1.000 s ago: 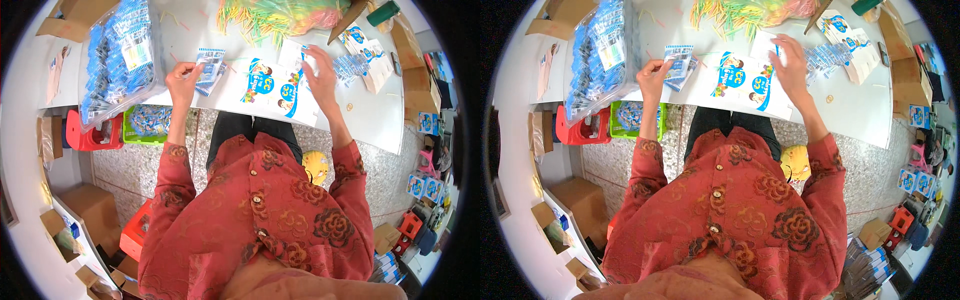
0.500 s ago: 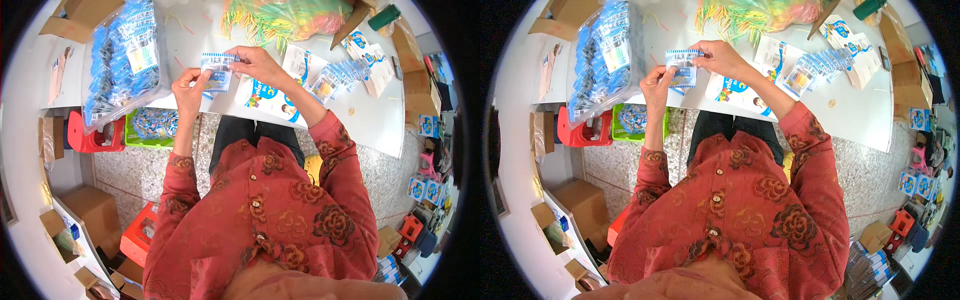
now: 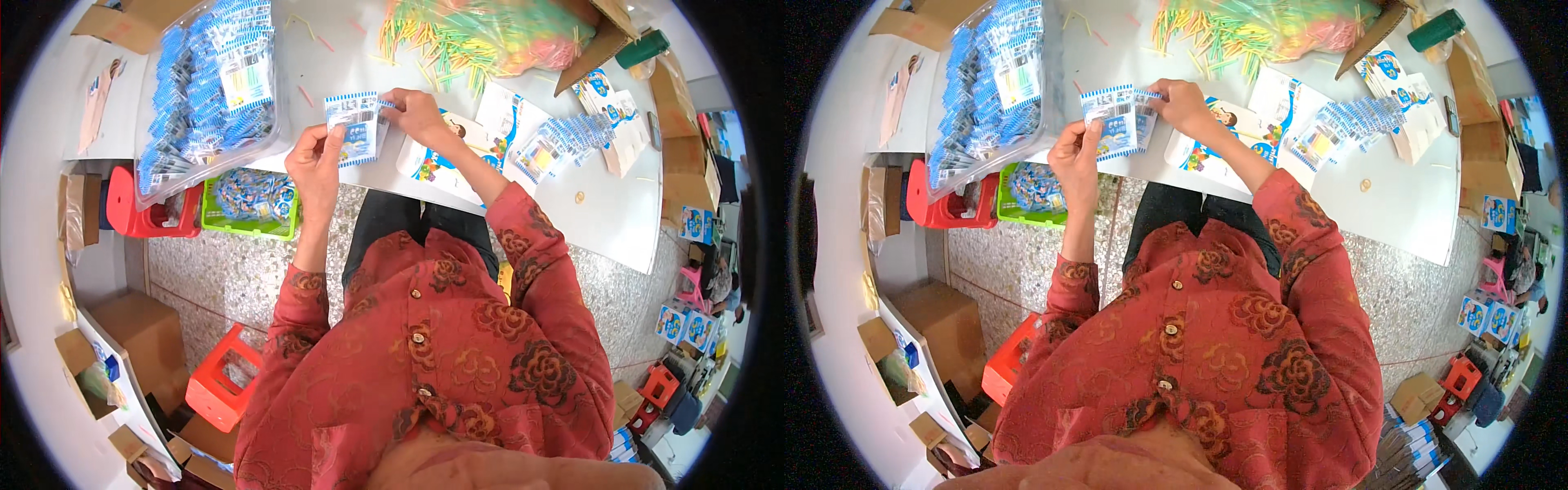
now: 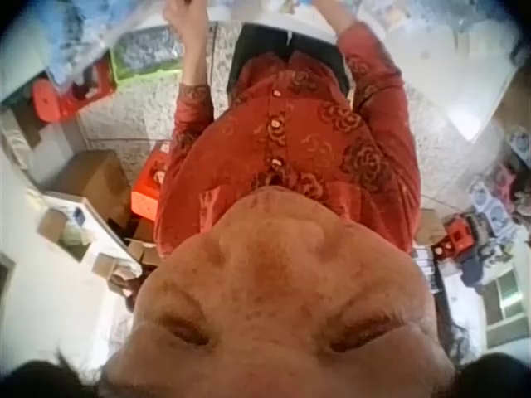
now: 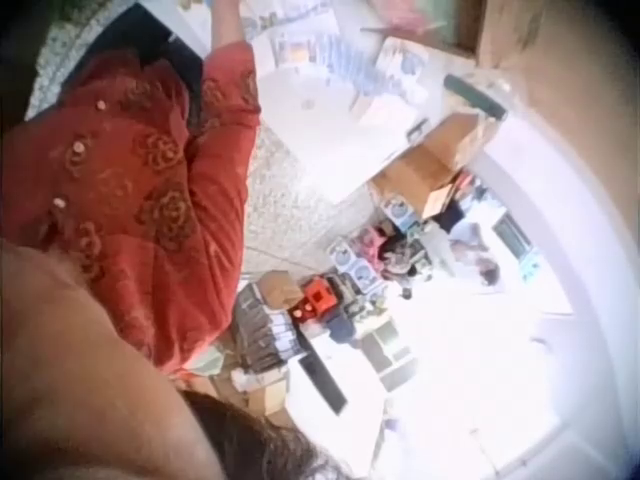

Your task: Packaging small toy components into plastic bags.

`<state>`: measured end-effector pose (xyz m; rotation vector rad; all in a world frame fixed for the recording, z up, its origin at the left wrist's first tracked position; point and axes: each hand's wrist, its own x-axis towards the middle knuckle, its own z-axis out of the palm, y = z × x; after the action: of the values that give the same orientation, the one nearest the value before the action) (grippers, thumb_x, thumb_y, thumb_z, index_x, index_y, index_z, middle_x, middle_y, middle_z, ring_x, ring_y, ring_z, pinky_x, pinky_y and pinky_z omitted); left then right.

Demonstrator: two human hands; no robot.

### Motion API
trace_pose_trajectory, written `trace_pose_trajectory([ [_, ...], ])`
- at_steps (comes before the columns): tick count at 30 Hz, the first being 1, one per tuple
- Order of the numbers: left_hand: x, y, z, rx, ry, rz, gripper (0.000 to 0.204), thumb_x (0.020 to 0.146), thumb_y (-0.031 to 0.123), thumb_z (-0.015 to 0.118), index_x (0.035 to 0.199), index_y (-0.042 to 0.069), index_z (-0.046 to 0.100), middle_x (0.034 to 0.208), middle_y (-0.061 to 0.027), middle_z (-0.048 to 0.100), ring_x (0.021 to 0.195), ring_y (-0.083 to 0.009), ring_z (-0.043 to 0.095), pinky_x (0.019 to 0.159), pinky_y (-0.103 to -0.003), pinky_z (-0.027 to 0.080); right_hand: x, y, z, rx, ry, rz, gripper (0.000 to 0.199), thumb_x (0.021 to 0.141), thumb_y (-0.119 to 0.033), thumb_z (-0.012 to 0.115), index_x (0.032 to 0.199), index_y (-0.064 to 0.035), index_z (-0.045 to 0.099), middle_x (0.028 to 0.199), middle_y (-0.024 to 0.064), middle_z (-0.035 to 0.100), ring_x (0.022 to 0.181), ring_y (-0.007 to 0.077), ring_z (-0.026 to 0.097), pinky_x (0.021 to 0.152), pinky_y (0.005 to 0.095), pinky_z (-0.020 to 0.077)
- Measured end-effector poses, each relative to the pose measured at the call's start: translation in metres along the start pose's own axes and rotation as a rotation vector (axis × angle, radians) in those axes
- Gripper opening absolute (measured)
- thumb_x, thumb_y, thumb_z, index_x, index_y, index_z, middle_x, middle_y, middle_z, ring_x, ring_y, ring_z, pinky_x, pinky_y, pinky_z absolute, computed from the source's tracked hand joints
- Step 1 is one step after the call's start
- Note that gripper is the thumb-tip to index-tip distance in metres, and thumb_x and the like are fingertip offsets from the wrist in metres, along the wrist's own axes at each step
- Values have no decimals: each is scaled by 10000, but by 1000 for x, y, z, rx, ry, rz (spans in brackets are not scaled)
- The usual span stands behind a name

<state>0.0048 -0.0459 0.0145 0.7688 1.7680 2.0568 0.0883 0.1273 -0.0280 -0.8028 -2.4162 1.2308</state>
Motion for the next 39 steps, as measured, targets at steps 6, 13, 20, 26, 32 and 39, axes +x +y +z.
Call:
trace_pose_trajectory([
  [6,0,5,4,-50,-116,-88,112,835,91,654,843,-19,636,737,19,606,660,-15,503,595,-164,406,-10,-36,-47,303,7,-164,208,830,-154,615,1015,-60,627,924,57,637,713,142,577,650,283,471],
  [13,-9,2,21,-70,-266,-90,97,823,80,664,856,-10,648,715,32,593,631,-7,477,562,-158,379,-37,-63,-80,163,-264,-180,183,842,-178,615,788,-3,626,604,6,559,585,65,476,547,257,398],
  [20,-14,7,31,92,-387,-148,68,795,53,675,816,-8,654,671,54,561,593,-7,428,523,-165,339,-57,-67,-92,1,-112,-277,161,797,-142,636,835,12,608,675,72,584,603,136,522,561,276,417],
  [26,-19,16,40,79,-363,-106,54,773,32,690,782,2,647,660,49,565,592,-7,434,523,-172,349,-69,-70,-100,22,-24,-355,181,763,-108,662,918,-25,617,829,66,608,672,158,548,601,285,450],
  [32,-21,7,45,-49,-314,-131,77,746,-1,705,750,12,629,676,39,576,613,-15,456,541,-174,363,-87,-83,-112,-71,157,-461,249,727,-90,687,963,-56,615,952,53,596,752,161,556,643,283,475],
  [39,-24,11,51,23,-319,18,97,701,-65,686,722,-6,612,686,0,576,635,-53,500,581,-195,396,-97,-80,-100,-398,177,-678,205,704,-100,687,881,-47,599,883,53,577,785,224,584,658,297,494],
])
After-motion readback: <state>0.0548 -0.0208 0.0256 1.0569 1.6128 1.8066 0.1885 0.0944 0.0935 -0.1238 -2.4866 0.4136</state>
